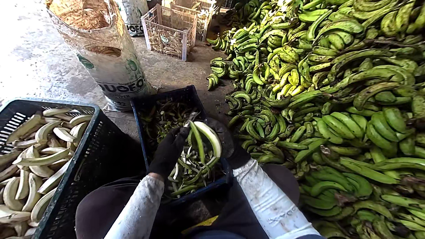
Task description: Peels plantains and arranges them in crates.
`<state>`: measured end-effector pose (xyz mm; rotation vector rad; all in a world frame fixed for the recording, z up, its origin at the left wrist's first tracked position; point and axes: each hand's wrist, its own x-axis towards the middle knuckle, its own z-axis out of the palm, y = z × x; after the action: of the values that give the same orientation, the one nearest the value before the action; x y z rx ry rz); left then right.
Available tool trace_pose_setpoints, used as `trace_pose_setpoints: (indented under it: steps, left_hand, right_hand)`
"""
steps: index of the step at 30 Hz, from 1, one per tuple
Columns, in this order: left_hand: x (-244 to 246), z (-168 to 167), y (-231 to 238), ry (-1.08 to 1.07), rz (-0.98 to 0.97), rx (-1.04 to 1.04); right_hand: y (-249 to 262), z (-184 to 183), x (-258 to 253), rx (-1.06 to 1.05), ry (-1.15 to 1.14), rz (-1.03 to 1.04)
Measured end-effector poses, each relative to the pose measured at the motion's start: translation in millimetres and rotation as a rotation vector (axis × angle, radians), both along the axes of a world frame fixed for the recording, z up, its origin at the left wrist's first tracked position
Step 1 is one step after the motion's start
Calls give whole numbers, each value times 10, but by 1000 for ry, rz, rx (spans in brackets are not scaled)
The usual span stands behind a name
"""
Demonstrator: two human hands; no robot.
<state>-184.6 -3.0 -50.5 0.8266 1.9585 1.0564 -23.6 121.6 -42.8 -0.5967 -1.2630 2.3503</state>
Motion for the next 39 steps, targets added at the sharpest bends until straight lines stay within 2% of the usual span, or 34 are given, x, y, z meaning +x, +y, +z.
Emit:
trace_pose_setpoints:
  steps: [3,5,8,10,13,15,17,20,22,24,26,29,31,33,34,36,37,39]
  left_hand:
    - [-87,-63,-54,-9,52,-12]
    - [-58,-3,-103,74,-13,22]
    - [56,17,-182,354,-251,193]
    - [184,-8,-218,597,-370,336]
    - [375,14,-201,798,-415,402]
    - [412,14,-147,742,-393,315]
    - [341,14,-79,564,-336,175]
    - [111,24,-20,292,-146,7]
    - [-91,-61,-45,132,-17,-94]
    - [-210,-114,-113,17,90,-56]
    - [-179,-21,-176,-64,158,74]
    - [42,132,-143,-21,100,236]
    - [121,232,-133,165,-86,156]
    - [52,262,-165,312,-172,92]
    - [-52,305,-219,305,-161,71]
    - [-332,472,-441,144,-104,32]
    - [-487,558,-587,83,-61,6]
    - [-810,680,-913,119,38,-41]
  right_hand:
    - [65,29,40,-133,92,8]
    - [166,13,78,-176,102,-40]
    - [224,-22,137,-143,133,-163]
    - [213,-60,222,17,100,-237]
    - [193,-43,265,-110,-2,-230]
    - [170,-63,218,-126,33,-122]
    - [165,-128,150,-8,58,-92]
    - [13,14,77,113,17,-139]
    - [21,40,100,95,13,-136]
    - [138,-98,141,215,-119,-178]
    - [185,-195,149,424,-332,-245]
    - [23,-113,-15,568,-521,-328]
    - [-225,57,-170,585,-454,-296]
    - [-369,128,-408,437,-283,-272]
    - [-364,120,-575,347,-214,-228]
    - [-284,47,-903,277,-222,-103]
    - [-217,-50,-1020,286,-287,-58]
    - [-103,-273,-1104,422,-476,-19]
